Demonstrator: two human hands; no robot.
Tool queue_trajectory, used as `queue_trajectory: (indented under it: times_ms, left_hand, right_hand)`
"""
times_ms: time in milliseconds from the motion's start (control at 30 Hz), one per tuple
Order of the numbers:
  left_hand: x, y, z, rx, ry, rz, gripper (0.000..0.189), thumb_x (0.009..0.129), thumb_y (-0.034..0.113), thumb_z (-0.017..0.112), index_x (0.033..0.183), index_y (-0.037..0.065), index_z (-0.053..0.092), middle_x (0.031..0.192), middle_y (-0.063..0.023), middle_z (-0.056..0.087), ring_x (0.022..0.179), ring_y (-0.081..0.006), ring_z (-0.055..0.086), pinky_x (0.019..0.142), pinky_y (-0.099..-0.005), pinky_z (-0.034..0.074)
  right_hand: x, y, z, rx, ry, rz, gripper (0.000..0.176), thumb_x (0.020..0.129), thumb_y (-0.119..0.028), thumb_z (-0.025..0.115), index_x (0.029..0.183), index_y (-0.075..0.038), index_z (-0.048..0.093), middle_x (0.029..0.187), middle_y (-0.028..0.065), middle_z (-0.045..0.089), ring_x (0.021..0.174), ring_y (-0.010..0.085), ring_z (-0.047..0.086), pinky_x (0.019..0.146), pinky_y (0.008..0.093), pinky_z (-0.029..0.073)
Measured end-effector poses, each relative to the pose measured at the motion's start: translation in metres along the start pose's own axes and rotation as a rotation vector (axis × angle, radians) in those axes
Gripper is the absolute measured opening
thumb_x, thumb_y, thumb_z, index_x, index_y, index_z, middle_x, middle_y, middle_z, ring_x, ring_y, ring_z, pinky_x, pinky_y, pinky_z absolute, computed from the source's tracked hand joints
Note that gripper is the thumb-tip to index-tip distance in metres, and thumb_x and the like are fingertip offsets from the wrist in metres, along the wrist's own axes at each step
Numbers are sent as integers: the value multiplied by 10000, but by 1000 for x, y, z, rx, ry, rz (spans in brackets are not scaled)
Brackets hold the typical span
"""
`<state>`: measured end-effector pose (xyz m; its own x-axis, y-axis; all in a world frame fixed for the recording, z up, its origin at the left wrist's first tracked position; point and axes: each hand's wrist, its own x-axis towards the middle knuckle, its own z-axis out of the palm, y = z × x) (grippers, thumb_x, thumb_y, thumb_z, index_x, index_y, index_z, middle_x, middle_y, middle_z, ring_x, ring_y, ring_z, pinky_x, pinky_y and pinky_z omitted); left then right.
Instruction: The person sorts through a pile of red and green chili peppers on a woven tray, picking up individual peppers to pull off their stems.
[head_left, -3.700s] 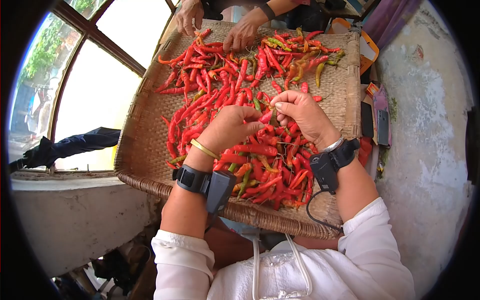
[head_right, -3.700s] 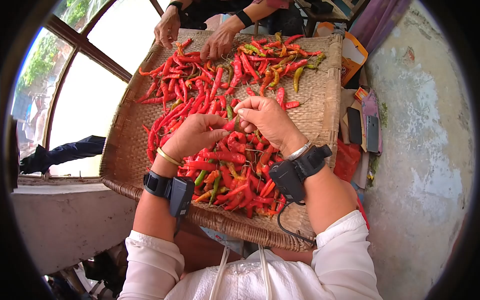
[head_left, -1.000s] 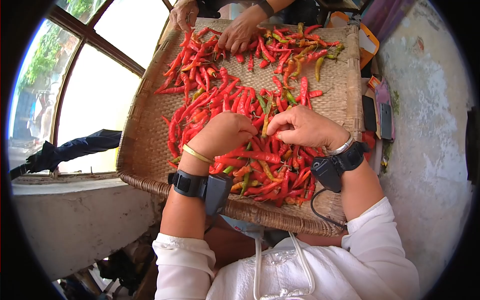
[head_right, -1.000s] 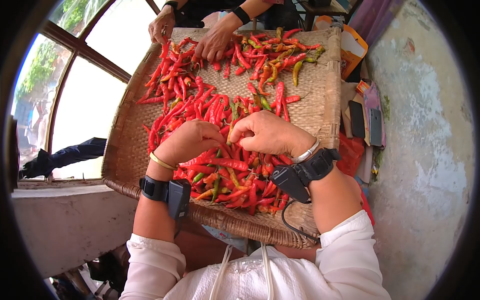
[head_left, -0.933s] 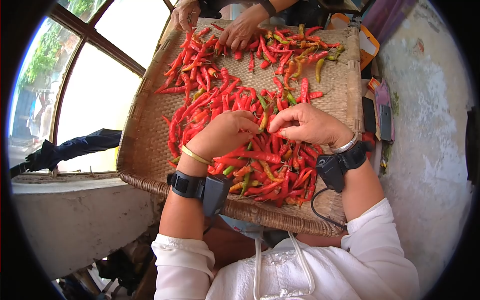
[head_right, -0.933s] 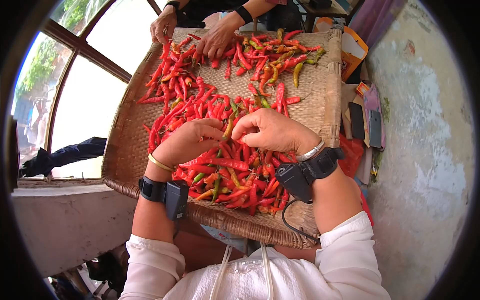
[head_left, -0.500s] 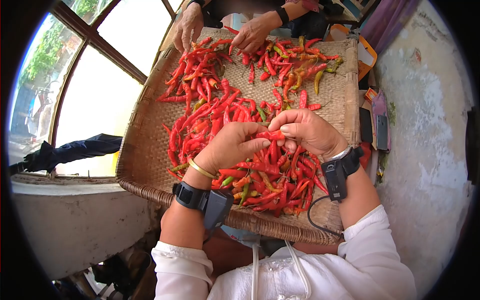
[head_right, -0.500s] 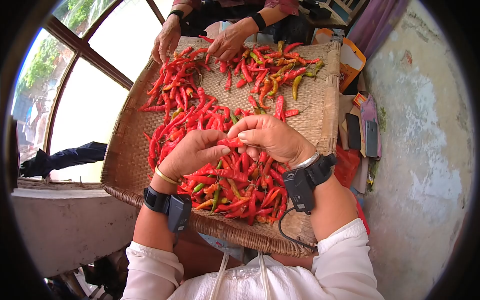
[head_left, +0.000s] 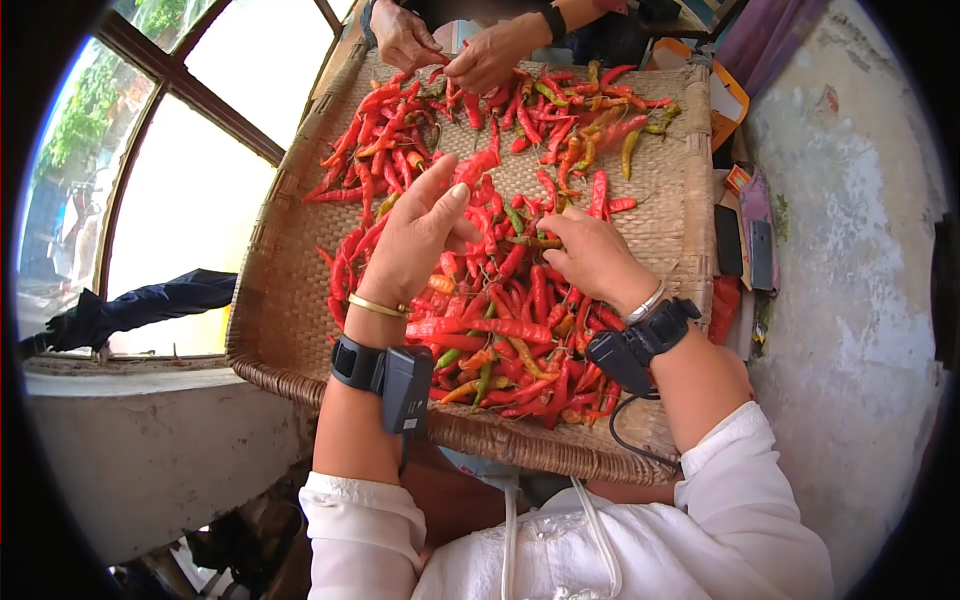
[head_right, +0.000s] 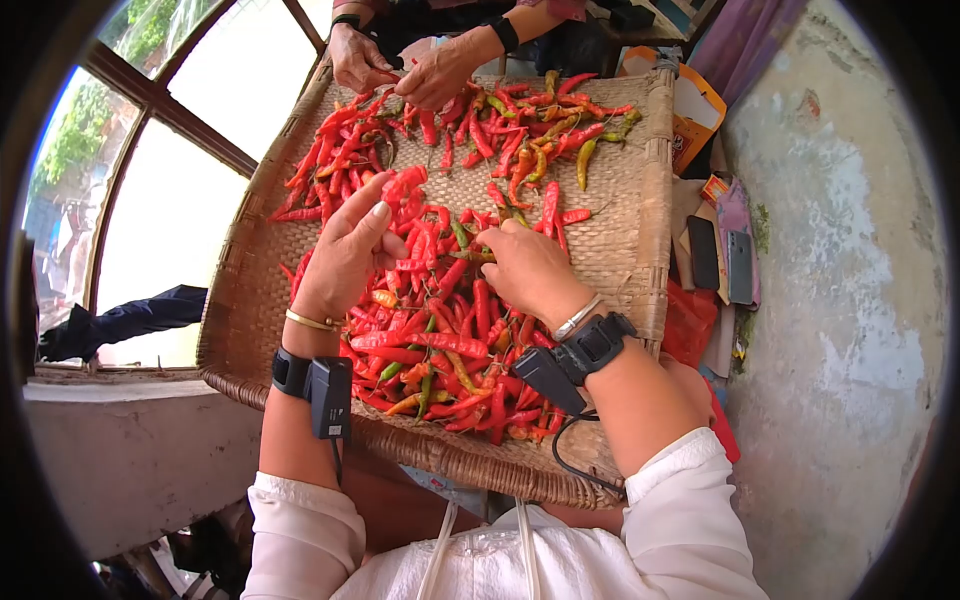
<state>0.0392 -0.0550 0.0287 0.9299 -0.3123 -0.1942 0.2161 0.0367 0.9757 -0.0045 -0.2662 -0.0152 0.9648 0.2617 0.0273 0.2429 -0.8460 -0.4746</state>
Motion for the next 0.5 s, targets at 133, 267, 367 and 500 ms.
queue_trajectory:
  times_ms: [133,267,367,500]
  left_hand:
    - [3,-7,15,36,131,83,444,874,241,546,1214,-31,459,914,-77,607,678,-86,573,599,-236,468]
    - [4,-35,19,635,-242,138,456,796,121,620,1215,21,472,1000,-122,591,760,-144,574,686,-278,475]
    - [3,-48,25,922,-339,340,424,727,66,644,1130,21,521,975,-138,588,790,-231,585,718,-314,475]
    - [0,-46,35,898,-305,438,232,707,54,627,931,9,593,865,-149,592,806,-294,581,717,-340,468]
  right_hand:
    - [-2,-2,9,48,-52,15,291,734,-162,622,992,-38,568,937,142,564,901,319,550,782,392,445]
    - [6,2,4,-69,-214,47,195,709,-147,628,863,-31,593,839,132,581,850,313,569,745,399,457]
    - [6,4,2,-15,-160,8,120,687,-120,617,760,-28,590,750,124,598,754,309,588,677,388,468]
    - [5,-1,-16,251,-225,66,108,687,-97,599,770,-28,598,673,100,593,612,193,572,580,317,452]
